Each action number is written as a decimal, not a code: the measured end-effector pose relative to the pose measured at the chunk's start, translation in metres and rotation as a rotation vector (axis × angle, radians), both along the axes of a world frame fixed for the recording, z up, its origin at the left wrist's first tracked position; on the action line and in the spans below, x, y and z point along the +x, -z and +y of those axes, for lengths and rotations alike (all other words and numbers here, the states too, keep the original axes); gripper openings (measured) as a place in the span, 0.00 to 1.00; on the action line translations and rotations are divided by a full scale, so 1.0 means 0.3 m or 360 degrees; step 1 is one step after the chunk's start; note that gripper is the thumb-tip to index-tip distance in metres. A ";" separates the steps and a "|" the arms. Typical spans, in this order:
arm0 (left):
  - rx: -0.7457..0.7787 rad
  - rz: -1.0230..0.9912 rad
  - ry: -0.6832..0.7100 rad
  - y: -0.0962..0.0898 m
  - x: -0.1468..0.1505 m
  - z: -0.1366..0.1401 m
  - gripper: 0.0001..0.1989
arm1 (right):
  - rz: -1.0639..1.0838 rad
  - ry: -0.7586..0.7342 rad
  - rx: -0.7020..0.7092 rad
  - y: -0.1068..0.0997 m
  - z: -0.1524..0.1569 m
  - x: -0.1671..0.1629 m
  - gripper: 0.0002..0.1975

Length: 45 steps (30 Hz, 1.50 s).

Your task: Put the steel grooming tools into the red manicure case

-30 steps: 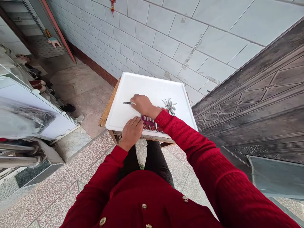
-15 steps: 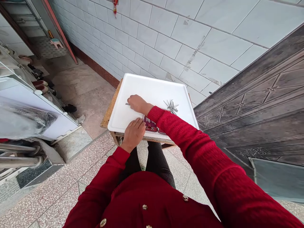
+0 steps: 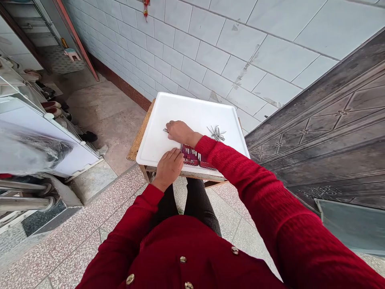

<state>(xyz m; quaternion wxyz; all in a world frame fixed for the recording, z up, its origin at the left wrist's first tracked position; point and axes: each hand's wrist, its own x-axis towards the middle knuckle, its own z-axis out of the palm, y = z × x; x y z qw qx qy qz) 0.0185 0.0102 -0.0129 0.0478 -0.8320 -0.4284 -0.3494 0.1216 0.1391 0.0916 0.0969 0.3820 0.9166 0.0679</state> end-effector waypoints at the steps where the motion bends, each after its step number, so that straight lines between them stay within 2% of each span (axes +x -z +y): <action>1: -0.0013 -0.0002 0.0003 -0.001 0.000 0.000 0.14 | 0.0020 0.0059 0.0009 -0.010 -0.019 0.023 0.15; 7: -0.0039 -0.0013 0.0015 -0.007 -0.003 0.003 0.14 | 0.0015 0.0156 -0.0075 -0.053 -0.164 0.199 0.13; 13: -0.0098 -0.0047 0.0032 -0.005 -0.004 0.008 0.15 | -0.0179 0.0096 -0.0187 -0.029 -0.276 0.331 0.09; 25: -0.0060 -0.0015 0.0004 -0.001 -0.003 0.011 0.14 | -0.0233 0.0024 -0.0263 -0.034 -0.322 0.281 0.10; 33: -0.0085 -0.0052 0.0015 0.005 -0.001 0.012 0.15 | -0.0152 0.0139 -0.0313 -0.048 -0.315 0.260 0.08; 39: -0.0098 -0.0073 0.0037 0.008 -0.002 0.013 0.17 | 0.0206 0.0113 -0.0370 -0.022 -0.306 0.274 0.08; 42: -0.0067 -0.0060 0.0018 0.007 -0.001 0.013 0.16 | 0.0460 0.0105 -0.0407 0.011 -0.309 0.294 0.09; 45: -0.0033 -0.0050 0.0011 0.003 -0.003 0.014 0.15 | 0.0715 0.0208 -0.0368 0.061 -0.338 0.305 0.10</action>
